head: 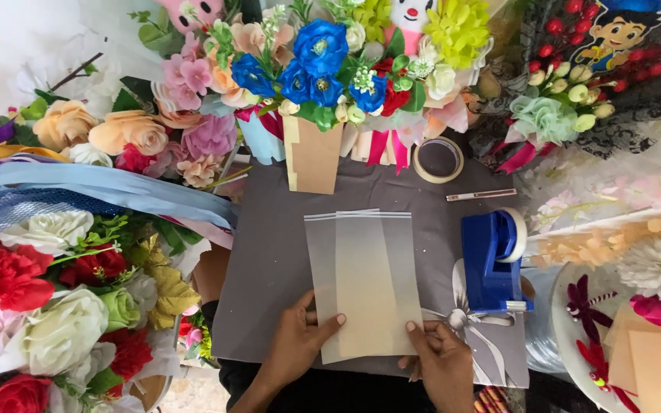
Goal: Packing small white packets and floral arrangements into clear plastic sleeves at a design station.
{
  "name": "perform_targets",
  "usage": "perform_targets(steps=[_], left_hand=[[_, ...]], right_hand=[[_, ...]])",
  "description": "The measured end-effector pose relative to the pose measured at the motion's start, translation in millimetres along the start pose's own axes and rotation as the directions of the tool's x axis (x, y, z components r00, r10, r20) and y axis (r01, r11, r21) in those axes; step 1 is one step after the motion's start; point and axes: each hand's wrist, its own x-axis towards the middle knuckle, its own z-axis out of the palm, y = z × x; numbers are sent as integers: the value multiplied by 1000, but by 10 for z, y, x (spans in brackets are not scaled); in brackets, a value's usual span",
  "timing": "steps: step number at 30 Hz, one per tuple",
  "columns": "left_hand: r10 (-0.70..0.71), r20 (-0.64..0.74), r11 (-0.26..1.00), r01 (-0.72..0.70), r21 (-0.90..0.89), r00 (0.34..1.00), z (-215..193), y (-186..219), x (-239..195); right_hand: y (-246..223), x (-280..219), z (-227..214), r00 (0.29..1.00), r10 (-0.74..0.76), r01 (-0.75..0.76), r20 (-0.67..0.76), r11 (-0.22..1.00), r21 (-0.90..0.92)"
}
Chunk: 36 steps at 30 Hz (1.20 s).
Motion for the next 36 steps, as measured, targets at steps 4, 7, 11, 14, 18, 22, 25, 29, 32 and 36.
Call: perform_targets(steps=[4,7,11,14,18,22,25,29,32,36], left_hand=[[40,3,996,-40,85,999,-12,4,26],[43,28,996,-46,82,999,-17,110,6],[77,36,989,-81,127,996,-53,70,138],[76,45,981,-83,173,996,-49,79,153],[65,37,980,-70,184,997,-49,64,195],[82,47,975,-90,202,996,-41,74,148],[73,38,983,-78,164,997,-44,30,175],[23,8,991,-24,130,1000,-47,71,130],[48,-23,971,-42,236,999,-70,104,59],[75,-125,945,-31,326,989,-104,74,82]], right_hand=[[76,20,-11,997,-51,53,57,998,-34],[35,17,-26,993,-89,94,79,994,-58],[-14,14,-27,991,-101,110,82,987,-114],[-19,9,-27,991,-112,118,71,990,-80],[-56,23,-30,996,-44,52,75,993,-107],[-92,-12,-27,996,-64,71,57,988,-135],[-107,-6,-30,995,-83,92,64,982,-164],[-116,12,-17,996,-70,78,59,985,-154],[-73,30,-32,990,-115,126,79,980,-157],[-95,26,-36,991,-115,127,70,970,-208]])
